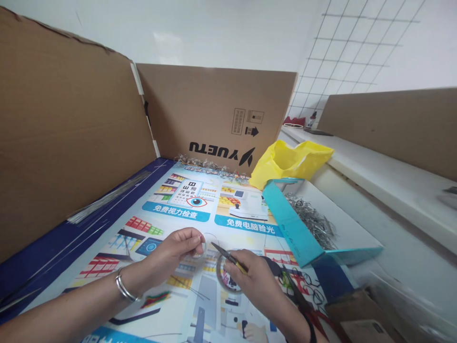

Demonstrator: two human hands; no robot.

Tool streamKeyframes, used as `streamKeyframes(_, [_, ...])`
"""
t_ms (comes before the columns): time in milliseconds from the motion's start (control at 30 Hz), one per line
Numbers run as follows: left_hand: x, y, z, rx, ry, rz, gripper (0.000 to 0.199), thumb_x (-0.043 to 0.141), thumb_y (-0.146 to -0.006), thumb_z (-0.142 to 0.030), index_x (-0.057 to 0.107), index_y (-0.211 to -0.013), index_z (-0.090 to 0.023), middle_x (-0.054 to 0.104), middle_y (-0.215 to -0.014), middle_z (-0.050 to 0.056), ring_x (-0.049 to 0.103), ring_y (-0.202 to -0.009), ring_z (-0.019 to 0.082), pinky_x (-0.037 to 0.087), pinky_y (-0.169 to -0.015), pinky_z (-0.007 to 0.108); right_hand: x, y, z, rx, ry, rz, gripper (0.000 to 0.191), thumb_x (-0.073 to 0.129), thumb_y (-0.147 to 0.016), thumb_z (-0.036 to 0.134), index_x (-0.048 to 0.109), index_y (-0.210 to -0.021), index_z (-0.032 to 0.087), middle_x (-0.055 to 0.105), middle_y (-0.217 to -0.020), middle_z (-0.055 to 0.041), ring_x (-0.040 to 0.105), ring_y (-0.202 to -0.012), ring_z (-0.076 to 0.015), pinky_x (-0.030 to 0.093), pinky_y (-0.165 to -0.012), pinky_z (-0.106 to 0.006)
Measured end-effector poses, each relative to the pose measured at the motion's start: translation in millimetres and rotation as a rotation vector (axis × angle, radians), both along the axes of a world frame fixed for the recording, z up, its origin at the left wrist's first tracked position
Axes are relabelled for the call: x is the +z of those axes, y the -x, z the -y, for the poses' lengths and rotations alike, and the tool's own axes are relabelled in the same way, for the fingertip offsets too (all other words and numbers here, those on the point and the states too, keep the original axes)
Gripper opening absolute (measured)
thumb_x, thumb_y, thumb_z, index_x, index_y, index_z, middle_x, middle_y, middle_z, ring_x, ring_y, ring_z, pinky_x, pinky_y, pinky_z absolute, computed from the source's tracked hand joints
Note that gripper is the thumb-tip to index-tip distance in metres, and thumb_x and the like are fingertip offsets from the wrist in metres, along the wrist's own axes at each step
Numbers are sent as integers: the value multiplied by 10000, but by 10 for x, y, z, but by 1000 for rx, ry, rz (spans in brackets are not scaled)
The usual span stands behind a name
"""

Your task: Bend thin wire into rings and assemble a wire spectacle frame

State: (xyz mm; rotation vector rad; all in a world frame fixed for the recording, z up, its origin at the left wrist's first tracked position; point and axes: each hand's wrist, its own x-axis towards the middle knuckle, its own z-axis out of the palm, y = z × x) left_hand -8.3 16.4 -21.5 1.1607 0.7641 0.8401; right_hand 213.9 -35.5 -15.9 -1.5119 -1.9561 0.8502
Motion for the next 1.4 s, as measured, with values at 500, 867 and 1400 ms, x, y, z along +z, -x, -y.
streamKeyframes(500, [68,96,-209,175,-57,-101,220,598,-807,-374,583,-732,-168,620,-714,7,458,-640,113,345,-647,243,-225,-411,-282,-149,-224,388,362,447,-886,444,628,-1039,170,647,-977,-112,577,-924,-253,439,-807,-361])
streamKeyframes(867, [-62,141,-402,160,-130,-246,222,574,-780,-381,589,-738,-164,636,-692,14,509,-623,129,332,-562,239,-363,-608,-402,-232,-470,657,331,473,-877,405,665,-1021,178,656,-1043,-130,542,-1017,-312,401,-832,-431])
streamKeyframes(1400, [-2,162,-365,-4,-145,-106,264,624,-744,-407,601,-689,-150,615,-626,4,518,-603,115,386,-622,245,218,658,-612,-46,-255,163,215,498,-852,322,686,-867,219,700,-836,-35,622,-749,-184,442,-684,-285])
